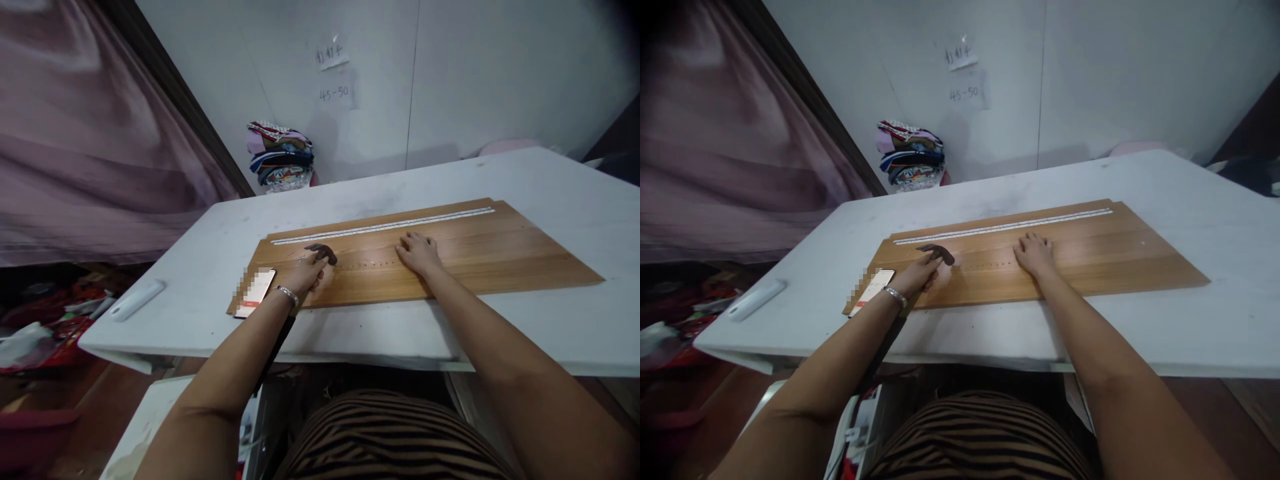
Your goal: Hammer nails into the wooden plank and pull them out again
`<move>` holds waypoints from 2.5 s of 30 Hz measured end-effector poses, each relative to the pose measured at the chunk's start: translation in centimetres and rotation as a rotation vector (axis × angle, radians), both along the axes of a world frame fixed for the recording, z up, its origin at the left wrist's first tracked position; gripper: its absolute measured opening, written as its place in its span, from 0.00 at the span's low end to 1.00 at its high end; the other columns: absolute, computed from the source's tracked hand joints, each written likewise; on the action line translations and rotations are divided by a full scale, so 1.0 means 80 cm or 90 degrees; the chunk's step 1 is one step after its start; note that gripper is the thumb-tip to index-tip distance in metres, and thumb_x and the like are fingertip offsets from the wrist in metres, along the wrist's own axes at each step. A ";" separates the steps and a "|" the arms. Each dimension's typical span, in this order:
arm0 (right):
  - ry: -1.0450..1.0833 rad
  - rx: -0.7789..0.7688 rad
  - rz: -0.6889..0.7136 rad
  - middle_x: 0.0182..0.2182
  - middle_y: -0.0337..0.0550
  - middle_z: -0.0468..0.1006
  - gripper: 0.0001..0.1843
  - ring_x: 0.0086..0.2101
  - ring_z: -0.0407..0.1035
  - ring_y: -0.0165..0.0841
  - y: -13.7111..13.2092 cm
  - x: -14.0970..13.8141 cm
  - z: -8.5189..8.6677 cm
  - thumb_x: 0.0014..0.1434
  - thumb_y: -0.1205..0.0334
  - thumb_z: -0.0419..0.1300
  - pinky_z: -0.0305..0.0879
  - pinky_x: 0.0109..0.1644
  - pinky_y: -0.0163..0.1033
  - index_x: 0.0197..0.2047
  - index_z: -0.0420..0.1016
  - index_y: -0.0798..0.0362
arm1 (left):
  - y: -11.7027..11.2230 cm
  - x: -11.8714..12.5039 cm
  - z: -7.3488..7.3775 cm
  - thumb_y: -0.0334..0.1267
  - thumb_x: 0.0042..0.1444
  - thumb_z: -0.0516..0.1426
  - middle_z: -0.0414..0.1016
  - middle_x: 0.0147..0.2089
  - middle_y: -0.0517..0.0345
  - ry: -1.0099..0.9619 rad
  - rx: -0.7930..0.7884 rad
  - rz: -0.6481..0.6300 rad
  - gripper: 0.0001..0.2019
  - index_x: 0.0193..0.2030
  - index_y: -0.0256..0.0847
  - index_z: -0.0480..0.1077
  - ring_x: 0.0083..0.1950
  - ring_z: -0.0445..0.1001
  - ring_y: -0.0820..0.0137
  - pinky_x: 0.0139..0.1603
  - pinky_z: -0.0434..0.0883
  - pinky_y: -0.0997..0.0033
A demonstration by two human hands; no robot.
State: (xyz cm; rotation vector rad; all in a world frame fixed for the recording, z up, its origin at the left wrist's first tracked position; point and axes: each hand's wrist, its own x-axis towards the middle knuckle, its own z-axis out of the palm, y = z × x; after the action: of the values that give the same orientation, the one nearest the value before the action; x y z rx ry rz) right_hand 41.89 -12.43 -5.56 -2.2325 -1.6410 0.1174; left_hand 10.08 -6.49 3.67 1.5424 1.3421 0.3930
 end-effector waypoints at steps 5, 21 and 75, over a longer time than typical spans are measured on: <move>0.002 0.008 0.002 0.60 0.57 0.77 0.19 0.62 0.65 0.48 0.001 0.001 -0.002 0.70 0.54 0.50 0.55 0.64 0.57 0.49 0.80 0.51 | -0.001 0.002 -0.005 0.47 0.71 0.56 0.63 0.23 0.70 0.012 0.008 -0.010 0.15 0.56 0.39 0.68 0.15 0.58 0.78 0.17 0.56 0.79; 0.007 -0.001 0.002 0.60 0.57 0.76 0.20 0.61 0.65 0.47 0.000 -0.001 0.002 0.71 0.54 0.49 0.54 0.64 0.55 0.48 0.80 0.53 | -0.007 0.006 0.008 0.42 0.73 0.53 0.62 0.22 0.70 0.016 0.003 0.006 0.10 0.54 0.39 0.67 0.14 0.58 0.78 0.16 0.57 0.77; 0.007 0.004 -0.006 0.61 0.56 0.76 0.20 0.62 0.64 0.48 -0.001 -0.003 0.003 0.71 0.54 0.49 0.54 0.65 0.57 0.49 0.81 0.50 | 0.002 0.001 0.000 0.46 0.71 0.56 0.64 0.23 0.70 0.005 0.006 0.005 0.13 0.54 0.39 0.68 0.15 0.60 0.79 0.18 0.58 0.79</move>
State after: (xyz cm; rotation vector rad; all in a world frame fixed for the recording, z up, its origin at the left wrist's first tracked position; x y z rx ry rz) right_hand 41.63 -12.54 -5.31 -2.2307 -1.6219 0.1224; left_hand 10.19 -6.32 3.70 1.5476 1.3553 0.3989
